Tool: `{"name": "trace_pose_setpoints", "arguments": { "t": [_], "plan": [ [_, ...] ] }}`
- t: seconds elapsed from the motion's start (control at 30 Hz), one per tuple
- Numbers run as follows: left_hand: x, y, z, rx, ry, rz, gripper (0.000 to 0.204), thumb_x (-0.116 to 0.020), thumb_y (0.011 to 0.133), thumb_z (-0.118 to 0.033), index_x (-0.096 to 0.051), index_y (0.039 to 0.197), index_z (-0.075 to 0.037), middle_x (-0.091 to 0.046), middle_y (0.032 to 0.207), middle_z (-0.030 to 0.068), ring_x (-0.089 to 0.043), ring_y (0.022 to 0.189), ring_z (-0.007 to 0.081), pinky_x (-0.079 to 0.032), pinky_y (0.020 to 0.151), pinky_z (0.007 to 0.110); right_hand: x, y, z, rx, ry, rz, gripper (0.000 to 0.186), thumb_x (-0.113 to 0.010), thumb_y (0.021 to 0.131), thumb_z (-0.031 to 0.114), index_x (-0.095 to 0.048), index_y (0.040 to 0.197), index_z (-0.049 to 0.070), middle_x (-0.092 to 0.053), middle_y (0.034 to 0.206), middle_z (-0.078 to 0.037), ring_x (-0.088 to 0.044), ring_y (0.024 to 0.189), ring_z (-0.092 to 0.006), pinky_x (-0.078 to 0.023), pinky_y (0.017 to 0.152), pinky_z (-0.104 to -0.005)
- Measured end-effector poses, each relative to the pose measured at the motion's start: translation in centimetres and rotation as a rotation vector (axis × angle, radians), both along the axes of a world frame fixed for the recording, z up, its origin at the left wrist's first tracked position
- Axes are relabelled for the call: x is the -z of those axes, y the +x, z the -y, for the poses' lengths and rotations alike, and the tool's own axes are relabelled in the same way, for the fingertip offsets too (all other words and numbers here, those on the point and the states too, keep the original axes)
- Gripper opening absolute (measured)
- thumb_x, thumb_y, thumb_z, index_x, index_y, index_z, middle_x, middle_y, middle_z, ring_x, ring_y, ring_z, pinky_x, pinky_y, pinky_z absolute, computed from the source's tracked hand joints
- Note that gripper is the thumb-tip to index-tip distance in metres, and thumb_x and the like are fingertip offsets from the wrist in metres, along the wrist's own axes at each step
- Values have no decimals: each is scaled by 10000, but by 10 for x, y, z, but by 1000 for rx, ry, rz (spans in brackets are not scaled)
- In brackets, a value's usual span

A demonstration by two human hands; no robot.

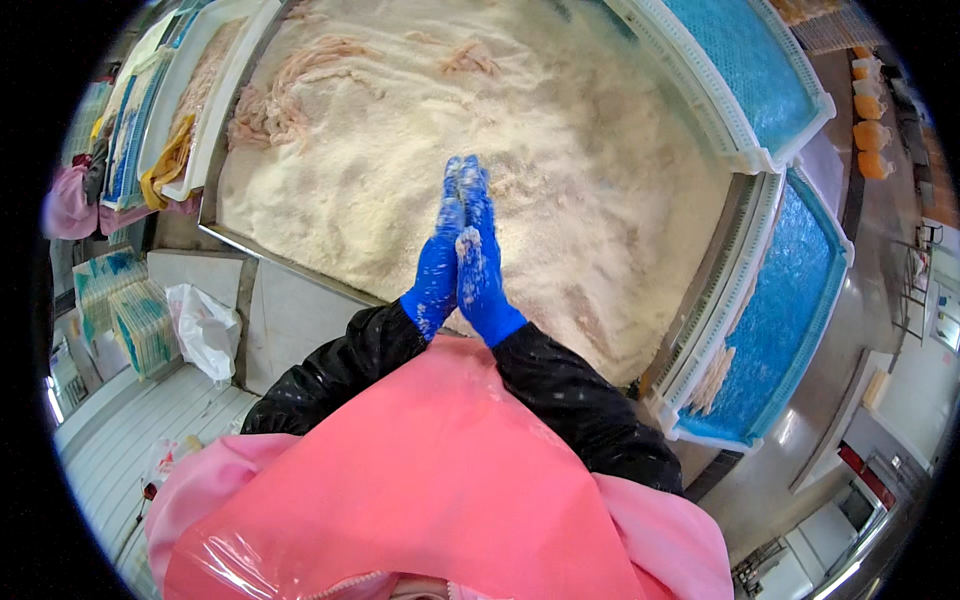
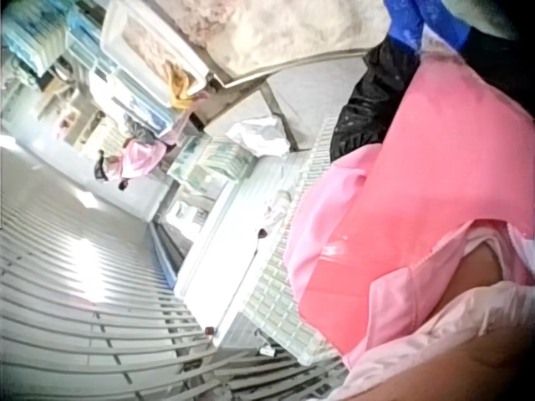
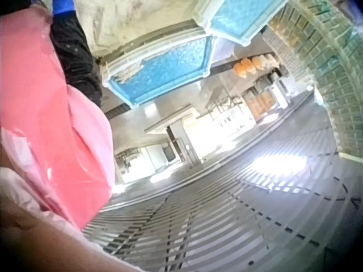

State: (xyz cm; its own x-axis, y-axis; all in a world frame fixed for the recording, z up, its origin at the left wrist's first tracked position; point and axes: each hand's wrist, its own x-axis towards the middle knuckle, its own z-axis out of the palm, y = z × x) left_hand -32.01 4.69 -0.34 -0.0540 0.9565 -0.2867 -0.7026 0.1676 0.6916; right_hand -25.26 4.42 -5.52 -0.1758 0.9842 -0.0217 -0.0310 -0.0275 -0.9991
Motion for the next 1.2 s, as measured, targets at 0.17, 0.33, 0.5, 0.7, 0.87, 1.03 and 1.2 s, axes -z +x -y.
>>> {"name": "trace_pose_setpoints", "arguments": {
  "t": [0.17, 0.33, 0.5, 0.7, 0.87, 1.03, 1.2],
  "plan": [
    [26, -28, 25, -18, -95, 58, 521, -317, 1050, -258, -198, 1507, -38, -304, 1528, 85, -348, 1356, 205, -284, 1123, 323, -13, -33, -1, -98, 152, 184, 626, -377, 984, 384, -251, 1500, 52, -205, 1573, -132, -126, 1463, -307, -54, 1176, -417],
    [58, -59, 18, -18, -165, 1335, 458, -350, 1031, -233, -356, 1436, -18, -416, 1445, 158, -451, 1289, 251, -351, 1101, 369, 14, -35, -8, -219, 160, 272, 607, -434, 968, 328, -287, 1482, 40, -277, 1534, -175, -158, 1450, -333, -28, 1161, -470],
    [51, -69, 6, -158, -180, 1421, 486, -381, 1013, -189, -307, 1455, -2, -323, 1512, 163, -345, 1389, 249, -304, 1141, 368, 24, 34, -63, 46, 431, 572, 402, -630, 804, 92, -620, 1205, 119, -602, 1171, -100, -524, 1096, -330, -404, 938, -402],
    [37, -78, -8, -119, -235, 1426, 482, -420, 1000, -163, -329, 1448, -12, -338, 1503, 166, -370, 1371, 266, -318, 1137, 369, 22, 65, -73, -156, 530, 1044, 264, -665, 809, 84, -690, 1069, 121, -638, 959, -68, -587, 895, -218, -427, 819, -338],
    [38, -74, -12, -86, -177, 1387, 492, -442, 1000, -173, -320, 1452, -22, -332, 1507, 156, -361, 1376, 257, -319, 1136, 365, -41, 20, -19, 37, 24, 218, 172, -684, 865, 41, -682, 1037, 37, -680, 972, -32, -602, 819, -80, -491, 716, -227],
    [39, -55, -21, -1, 2, 761, 496, -405, 1031, -201, -254, 1485, -71, -294, 1527, 140, -348, 1375, 232, -324, 1120, 334, -49, 11, 15, 46, -218, 43, 190, -654, 901, 72, -655, 1064, -26, -692, 952, -97, -649, 778, -114, -533, 682, -246],
    [18, -34, -26, 20, -59, 486, 490, -403, 1033, -209, -258, 1490, -109, -311, 1520, 142, -348, 1376, 237, -361, 1092, 339, -61, 15, 14, 95, -320, 53, 146, -665, 893, 78, -621, 982, -30, -667, 827, -67, -640, 725, -103, -519, 640, -233]
  ]
}}
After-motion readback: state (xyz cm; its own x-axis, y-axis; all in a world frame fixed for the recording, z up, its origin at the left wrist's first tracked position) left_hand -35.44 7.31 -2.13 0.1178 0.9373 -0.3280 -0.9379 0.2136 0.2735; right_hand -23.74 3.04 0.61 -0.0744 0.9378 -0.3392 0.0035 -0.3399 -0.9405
